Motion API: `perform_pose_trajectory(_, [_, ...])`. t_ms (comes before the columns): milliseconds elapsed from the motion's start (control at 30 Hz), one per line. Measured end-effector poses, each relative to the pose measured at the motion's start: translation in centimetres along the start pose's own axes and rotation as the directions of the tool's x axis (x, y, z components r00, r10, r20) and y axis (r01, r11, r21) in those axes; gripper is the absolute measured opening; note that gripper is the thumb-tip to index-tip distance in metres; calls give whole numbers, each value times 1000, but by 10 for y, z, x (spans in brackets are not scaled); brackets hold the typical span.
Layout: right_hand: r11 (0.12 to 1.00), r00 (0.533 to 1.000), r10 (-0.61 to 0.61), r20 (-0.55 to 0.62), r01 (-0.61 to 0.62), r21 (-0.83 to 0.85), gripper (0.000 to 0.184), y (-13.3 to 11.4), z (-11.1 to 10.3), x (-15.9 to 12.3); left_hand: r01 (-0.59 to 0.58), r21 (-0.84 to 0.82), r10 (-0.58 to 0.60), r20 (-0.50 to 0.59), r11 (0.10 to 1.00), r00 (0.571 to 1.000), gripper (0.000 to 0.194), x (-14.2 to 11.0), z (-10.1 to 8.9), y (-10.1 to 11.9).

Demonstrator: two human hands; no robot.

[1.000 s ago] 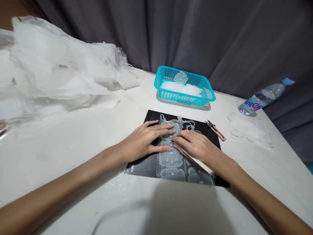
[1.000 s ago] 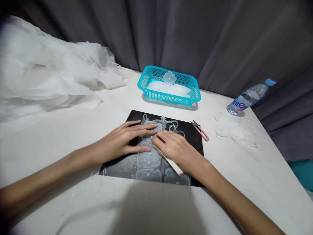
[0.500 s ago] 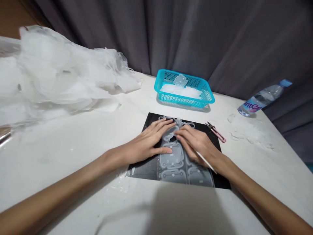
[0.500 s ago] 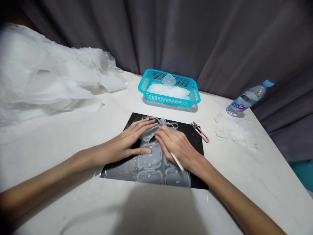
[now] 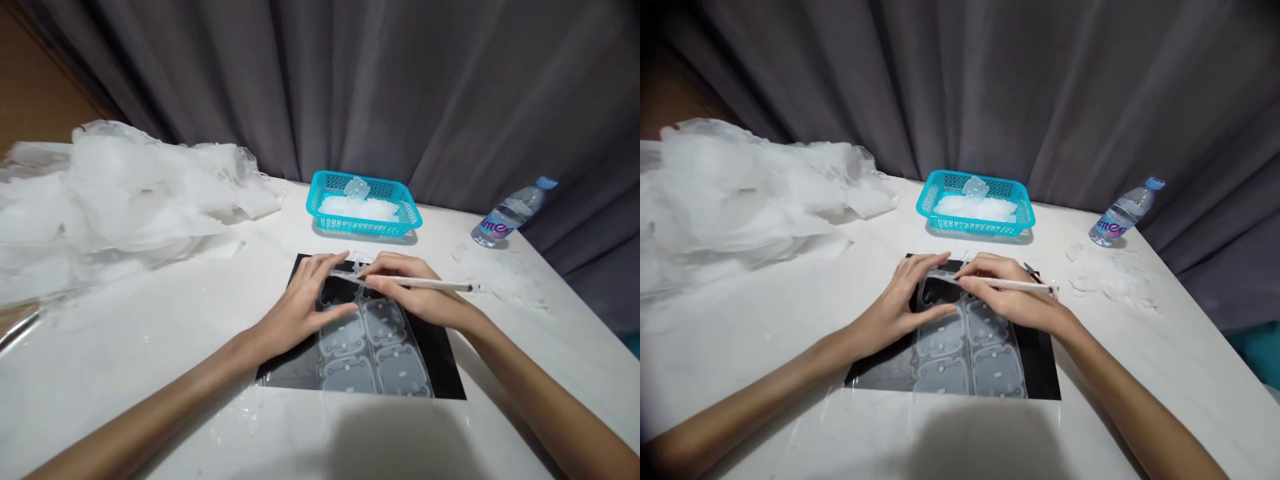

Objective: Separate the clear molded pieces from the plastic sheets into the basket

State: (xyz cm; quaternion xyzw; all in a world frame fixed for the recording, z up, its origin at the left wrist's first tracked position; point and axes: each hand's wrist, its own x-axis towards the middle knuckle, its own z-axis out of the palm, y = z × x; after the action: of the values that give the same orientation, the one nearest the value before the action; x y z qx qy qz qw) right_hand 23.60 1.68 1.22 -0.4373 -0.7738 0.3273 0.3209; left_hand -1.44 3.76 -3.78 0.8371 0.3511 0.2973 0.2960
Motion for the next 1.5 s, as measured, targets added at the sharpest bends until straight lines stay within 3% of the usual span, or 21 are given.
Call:
perform_pose_trajectory(67, [998, 999, -7, 33, 5, 58, 25, -8, 3, -2, 9, -48, -10, -23, 999, 1000, 32, 4, 2, 5])
perform_pose_trajectory(100, [997, 1000, -3, -3, 4, 75, 28, -9, 4, -3, 47, -80, -49, -20, 996, 999, 25, 6, 2, 7])
perform_pose_trajectory(200, [999, 977, -20, -214, 26, 25, 22, 0, 6, -4, 209, -207, -212, 7, 956, 977, 30, 10, -1, 9])
perform_pose_trajectory(267, [993, 957, -97, -273, 74, -92, 19, 9, 9, -4, 255, -320, -257, 38, 912, 966, 32, 11, -3, 8])
perform_pose_trajectory(367, [927, 953, -255, -165, 193, -321, 14, 20, 17, -5, 272, -433, -265, 79, 859, 961, 30, 11, -3, 4])
perform_pose_trajectory(500, [798, 930, -361, -67, 271, -538, 18, 30, 31, -6, 308, -415, -307, 70, 856, 949, 28, 10, 0, 3])
perform_pose_trajectory(667, [755, 915, -404, -19, 321, -571, 13, 30, 35, -7, 328, -384, -338, 43, 863, 940, 35, 13, -1, 9])
perform_pose_trajectory(900, [643, 881, -451, 144, 433, -632, 15, 23, 31, -9, 330, -356, -285, 174, 874, 943, 29, 13, -5, 11])
perform_pose_trajectory(1033, [558, 853, -503, 139, 443, -701, 14, 24, 33, -9, 323, -291, -292, 145, 900, 945, 26, 10, -4, 12])
perform_pose_trajectory(1167, [492, 817, -563, 126, 453, -743, 21, 26, 37, -10, 394, -397, -407, 55, 829, 912, 25, 13, -2, 4])
perform_pose_trajectory(1300, [552, 829, -559, 22, 392, -736, 24, 29, 41, -10, 438, -600, -624, -134, 669, 770, 28, 19, -6, -5])
perform_pose_trajectory(1333, [592, 841, -540, -28, 356, -723, 23, 30, 42, -10, 434, -621, -634, -134, 652, 762, 28, 20, -8, -5])
perform_pose_trajectory(1500, [813, 916, -350, -196, 193, -549, 15, 31, 41, -9, 392, -642, -450, 81, 659, 890, 34, 20, -8, 0])
